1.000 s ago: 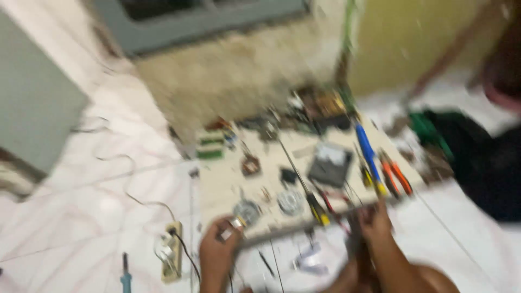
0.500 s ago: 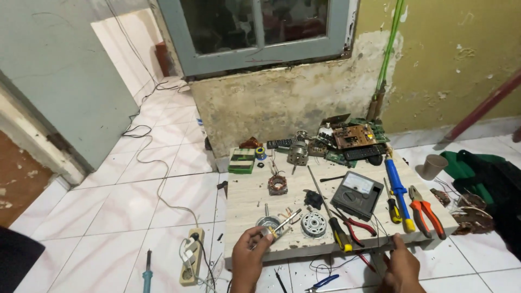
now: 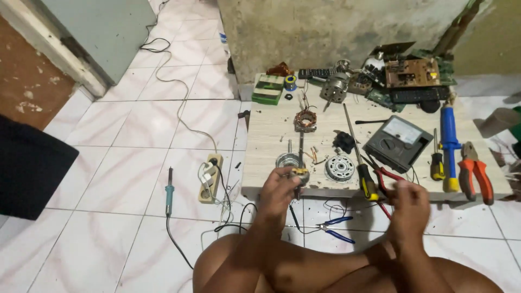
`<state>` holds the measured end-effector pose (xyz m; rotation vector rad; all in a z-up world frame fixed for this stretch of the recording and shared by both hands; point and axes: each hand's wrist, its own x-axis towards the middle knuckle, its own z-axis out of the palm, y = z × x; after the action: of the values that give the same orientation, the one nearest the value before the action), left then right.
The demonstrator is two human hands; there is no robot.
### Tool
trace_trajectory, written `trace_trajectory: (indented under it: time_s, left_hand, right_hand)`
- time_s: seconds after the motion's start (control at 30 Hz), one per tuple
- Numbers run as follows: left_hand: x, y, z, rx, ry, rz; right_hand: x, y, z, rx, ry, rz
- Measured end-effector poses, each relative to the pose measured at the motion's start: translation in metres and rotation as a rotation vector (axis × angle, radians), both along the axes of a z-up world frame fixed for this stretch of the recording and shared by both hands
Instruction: Disassembling and cleaning the internal components of a small electric motor using a screwdriver.
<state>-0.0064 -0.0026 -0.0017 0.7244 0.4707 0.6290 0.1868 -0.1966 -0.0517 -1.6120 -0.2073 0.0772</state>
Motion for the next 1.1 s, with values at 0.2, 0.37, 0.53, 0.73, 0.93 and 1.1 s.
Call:
trace_trajectory:
  time_s: [0.2, 0.37, 0.53, 0.73, 0.93, 1.1]
  left_hand:
    - [0.021, -0.012, -0.018, 0.027, 0.064, -0.124]
    - [0.044, -0.027, -0.041, 0.01, 0.246, -0.085]
    - [0.049, -0.033, -0.054, -0.033, 0.25, -0.12]
    - [0.037, -0.026, -0.065, 0.138, 0.262, -0.222]
    - [0.036, -0.014, -0.035, 0.279, 0.286, -0.115]
    - [0.028, -0.001, -0.035, 0.326, 0.231, -0.022]
  right_hand:
    - [-0.024, 0.031, -0.029, 0.1, -0.164, 0.556]
    - [-0.045, 0.054, -0.006, -0.07, -0.415, 0.511]
    - [-0.03, 0.053, -0.034, -0.185, -0.388, 0.447]
    - [-0.043, 0.049, -0.031, -0.331, -0.215, 0.369]
    - [-0.045, 0.043, -0.003, -0.218, -0.173, 0.359]
    - [-0.05, 0.034, 0.013, -0.21, -0.221, 0.398]
